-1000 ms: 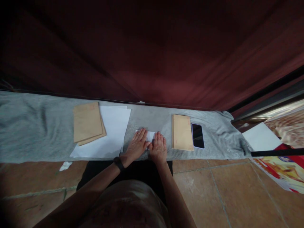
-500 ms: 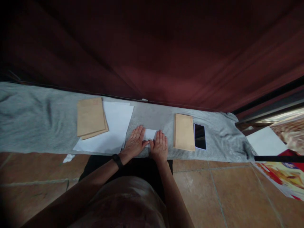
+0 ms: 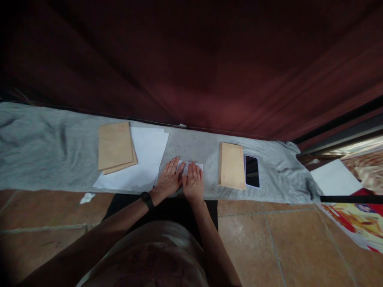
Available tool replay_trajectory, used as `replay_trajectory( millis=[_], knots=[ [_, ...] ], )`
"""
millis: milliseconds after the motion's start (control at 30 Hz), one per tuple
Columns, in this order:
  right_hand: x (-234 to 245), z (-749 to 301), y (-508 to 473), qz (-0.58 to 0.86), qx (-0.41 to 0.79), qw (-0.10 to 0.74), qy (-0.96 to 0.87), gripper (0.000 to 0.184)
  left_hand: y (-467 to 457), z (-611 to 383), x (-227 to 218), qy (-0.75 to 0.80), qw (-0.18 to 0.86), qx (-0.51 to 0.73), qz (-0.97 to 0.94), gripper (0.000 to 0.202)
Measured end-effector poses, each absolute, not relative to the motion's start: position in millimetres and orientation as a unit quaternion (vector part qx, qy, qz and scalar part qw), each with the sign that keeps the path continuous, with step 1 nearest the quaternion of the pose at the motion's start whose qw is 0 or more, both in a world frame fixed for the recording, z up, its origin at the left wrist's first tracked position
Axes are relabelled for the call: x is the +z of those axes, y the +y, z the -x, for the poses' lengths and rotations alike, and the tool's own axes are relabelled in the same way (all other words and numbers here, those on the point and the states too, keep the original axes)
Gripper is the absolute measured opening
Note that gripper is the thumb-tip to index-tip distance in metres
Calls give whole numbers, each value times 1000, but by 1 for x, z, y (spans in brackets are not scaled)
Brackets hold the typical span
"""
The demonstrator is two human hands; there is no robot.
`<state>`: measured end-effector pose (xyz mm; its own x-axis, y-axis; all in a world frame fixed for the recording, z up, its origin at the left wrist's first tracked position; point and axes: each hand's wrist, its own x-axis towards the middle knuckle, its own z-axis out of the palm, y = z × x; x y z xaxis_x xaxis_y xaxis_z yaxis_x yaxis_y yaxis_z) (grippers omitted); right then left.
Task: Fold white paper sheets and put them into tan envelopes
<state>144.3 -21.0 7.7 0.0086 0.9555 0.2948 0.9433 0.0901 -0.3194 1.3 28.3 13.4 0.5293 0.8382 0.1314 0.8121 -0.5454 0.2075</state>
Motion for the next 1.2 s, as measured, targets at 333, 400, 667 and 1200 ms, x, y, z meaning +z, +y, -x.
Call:
replay_trajectory(
  millis=[333, 400, 667, 1200],
  knots=[
    [10, -139, -22, 657, 20, 206, -725, 53, 28, 0, 14, 467, 61, 106, -876, 65],
    [8, -142, -23, 663, 11, 201, -721, 54, 27, 1, 15, 467, 60, 113, -875, 66],
    [1, -154, -28, 668, -35, 199, -716, 54, 21, 5, 16, 478, 51, 121, -869, 68],
    [1, -174, -38, 697, -53, 192, -689, 57, 14, 5, 23, 491, 44, 138, -859, 60]
  ],
)
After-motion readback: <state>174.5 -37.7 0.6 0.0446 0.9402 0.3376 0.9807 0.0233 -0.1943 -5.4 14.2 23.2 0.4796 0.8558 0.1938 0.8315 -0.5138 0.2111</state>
